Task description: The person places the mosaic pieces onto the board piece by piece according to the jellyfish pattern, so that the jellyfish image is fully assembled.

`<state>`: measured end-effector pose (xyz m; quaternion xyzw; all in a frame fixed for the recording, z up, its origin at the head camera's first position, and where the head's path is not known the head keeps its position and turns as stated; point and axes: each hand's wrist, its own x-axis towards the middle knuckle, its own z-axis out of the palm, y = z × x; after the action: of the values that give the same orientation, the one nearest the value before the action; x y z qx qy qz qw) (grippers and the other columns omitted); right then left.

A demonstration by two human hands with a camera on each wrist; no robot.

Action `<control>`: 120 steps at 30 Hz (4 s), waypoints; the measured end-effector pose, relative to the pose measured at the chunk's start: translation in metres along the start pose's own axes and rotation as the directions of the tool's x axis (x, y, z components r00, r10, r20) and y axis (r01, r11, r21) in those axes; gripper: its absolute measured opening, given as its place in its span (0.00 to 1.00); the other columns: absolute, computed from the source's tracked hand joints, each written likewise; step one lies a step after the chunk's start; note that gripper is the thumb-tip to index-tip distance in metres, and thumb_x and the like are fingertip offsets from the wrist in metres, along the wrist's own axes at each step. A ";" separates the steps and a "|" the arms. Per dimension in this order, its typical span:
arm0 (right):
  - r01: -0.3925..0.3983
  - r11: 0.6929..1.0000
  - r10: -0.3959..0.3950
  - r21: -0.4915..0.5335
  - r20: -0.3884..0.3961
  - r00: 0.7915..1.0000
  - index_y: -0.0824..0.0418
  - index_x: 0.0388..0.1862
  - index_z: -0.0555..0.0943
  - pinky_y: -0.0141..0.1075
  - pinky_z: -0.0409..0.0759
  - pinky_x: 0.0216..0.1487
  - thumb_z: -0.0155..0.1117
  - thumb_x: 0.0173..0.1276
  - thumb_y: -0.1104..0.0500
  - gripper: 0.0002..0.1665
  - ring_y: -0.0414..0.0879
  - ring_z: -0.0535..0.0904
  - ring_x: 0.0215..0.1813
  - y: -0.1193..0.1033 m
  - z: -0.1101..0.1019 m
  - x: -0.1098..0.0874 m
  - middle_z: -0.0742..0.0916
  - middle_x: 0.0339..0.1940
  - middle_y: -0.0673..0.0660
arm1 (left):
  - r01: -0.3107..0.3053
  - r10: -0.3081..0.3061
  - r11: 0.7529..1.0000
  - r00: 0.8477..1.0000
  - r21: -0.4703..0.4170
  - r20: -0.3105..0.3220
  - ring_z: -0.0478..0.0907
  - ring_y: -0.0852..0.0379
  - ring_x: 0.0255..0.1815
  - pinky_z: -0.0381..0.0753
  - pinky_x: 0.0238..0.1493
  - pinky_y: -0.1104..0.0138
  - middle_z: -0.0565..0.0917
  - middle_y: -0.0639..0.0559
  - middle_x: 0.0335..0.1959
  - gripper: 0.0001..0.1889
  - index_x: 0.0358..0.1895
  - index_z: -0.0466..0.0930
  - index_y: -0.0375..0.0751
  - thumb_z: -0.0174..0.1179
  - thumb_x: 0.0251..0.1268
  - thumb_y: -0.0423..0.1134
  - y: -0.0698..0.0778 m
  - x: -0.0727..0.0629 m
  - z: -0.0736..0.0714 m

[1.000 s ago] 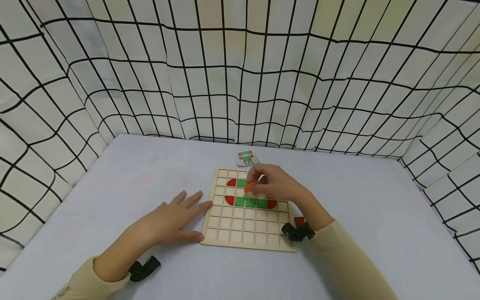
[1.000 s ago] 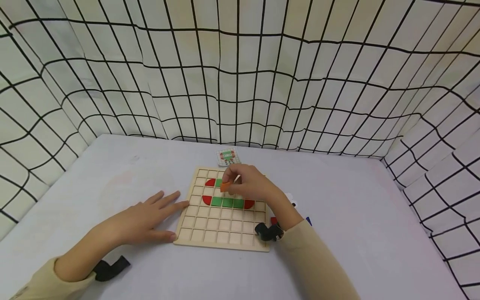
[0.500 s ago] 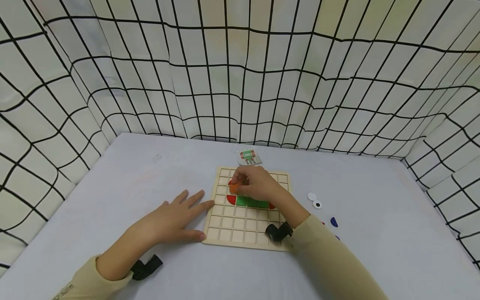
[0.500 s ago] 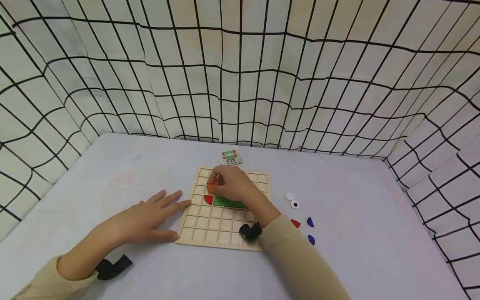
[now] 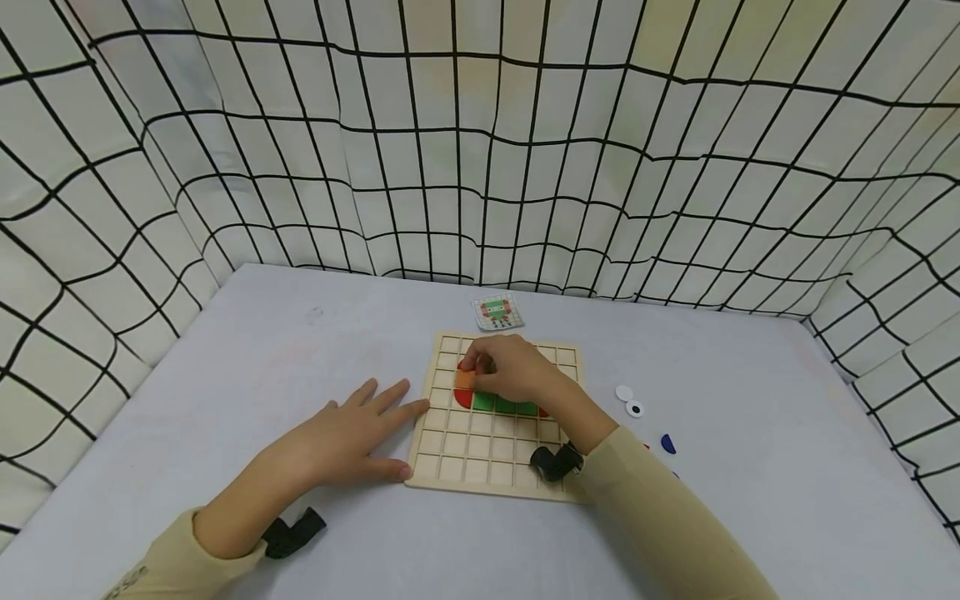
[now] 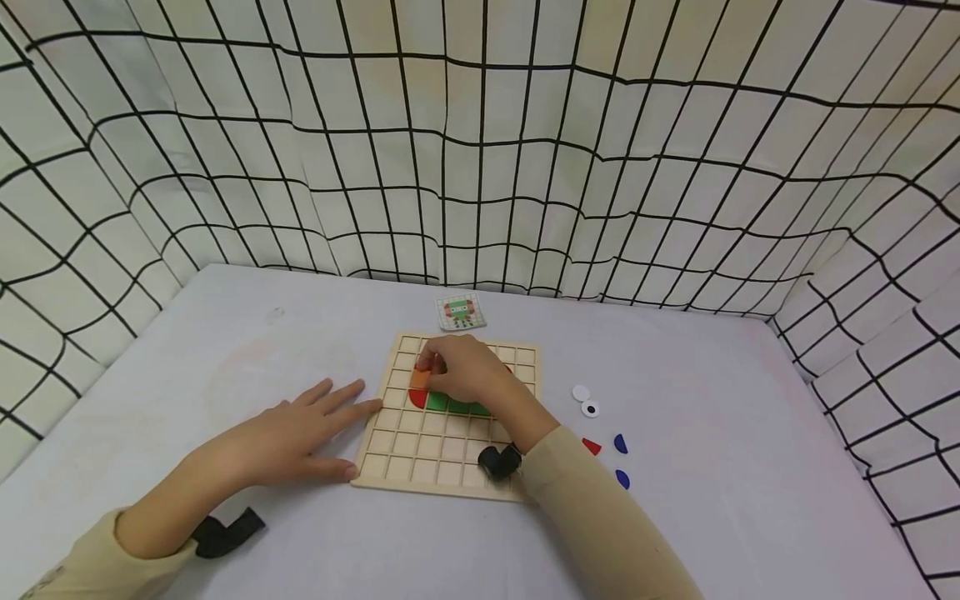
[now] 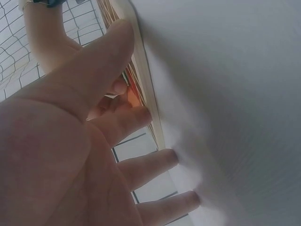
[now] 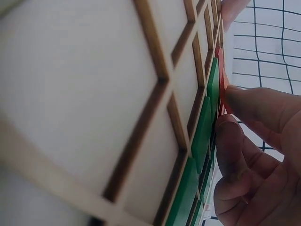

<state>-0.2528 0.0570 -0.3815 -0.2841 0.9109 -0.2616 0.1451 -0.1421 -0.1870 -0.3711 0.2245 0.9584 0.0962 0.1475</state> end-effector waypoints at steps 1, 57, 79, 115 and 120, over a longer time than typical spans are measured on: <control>0.000 1.000 0.000 -0.004 0.005 1.000 0.50 0.47 0.84 0.36 0.77 0.42 0.69 0.69 0.53 0.09 0.42 0.77 0.36 0.000 0.000 0.000 0.83 0.33 0.45 | 0.001 -0.001 1.000 1.000 -0.001 0.001 0.52 0.25 0.76 0.61 0.56 0.23 0.57 0.42 0.79 0.44 0.77 0.60 0.58 0.63 0.59 0.66 0.000 0.000 0.000; -0.291 0.957 0.291 0.001 0.012 0.957 0.54 0.38 0.81 0.39 0.77 0.37 0.81 0.54 0.56 0.17 0.49 0.76 0.39 0.109 -0.074 -0.098 0.83 0.35 0.53 | 0.004 -0.004 1.000 1.000 0.019 -0.008 0.53 0.25 0.76 0.63 0.55 0.24 0.58 0.42 0.79 0.44 0.77 0.61 0.58 0.64 0.58 0.66 0.001 0.003 0.002; -0.125 0.988 0.126 0.086 -0.007 0.992 0.52 0.41 0.80 0.40 0.80 0.35 0.67 0.66 0.62 0.07 0.49 0.77 0.39 0.100 -0.067 -0.088 0.83 0.38 0.51 | 0.002 -0.002 1.000 1.000 0.014 -0.007 0.53 0.26 0.76 0.63 0.55 0.24 0.58 0.43 0.79 0.44 0.77 0.61 0.58 0.64 0.58 0.66 -0.001 0.005 0.005; 0.075 0.997 -0.074 -0.006 0.102 0.992 0.50 0.36 0.81 0.36 0.77 0.42 0.68 0.69 0.57 0.03 0.43 0.77 0.40 0.018 -0.021 -0.009 0.83 0.35 0.46 | 0.004 -0.004 1.000 1.000 0.002 -0.005 0.53 0.25 0.76 0.62 0.56 0.23 0.58 0.42 0.79 0.44 0.77 0.61 0.58 0.64 0.58 0.66 0.001 0.002 0.001; 0.031 0.999 -0.030 -0.012 0.067 0.997 0.50 0.36 0.82 0.37 0.76 0.40 0.68 0.68 0.57 0.03 0.43 0.76 0.38 0.016 -0.019 -0.008 0.83 0.33 0.47 | 0.002 -0.002 1.000 1.000 0.004 -0.004 0.53 0.25 0.76 0.62 0.55 0.23 0.58 0.42 0.79 0.43 0.77 0.61 0.59 0.64 0.59 0.66 0.002 0.001 0.000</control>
<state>-0.2615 0.0805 -0.3739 -0.3077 0.9028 -0.2480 0.1695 -0.1421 -0.1848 -0.3709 0.2236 0.9591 0.0948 0.1453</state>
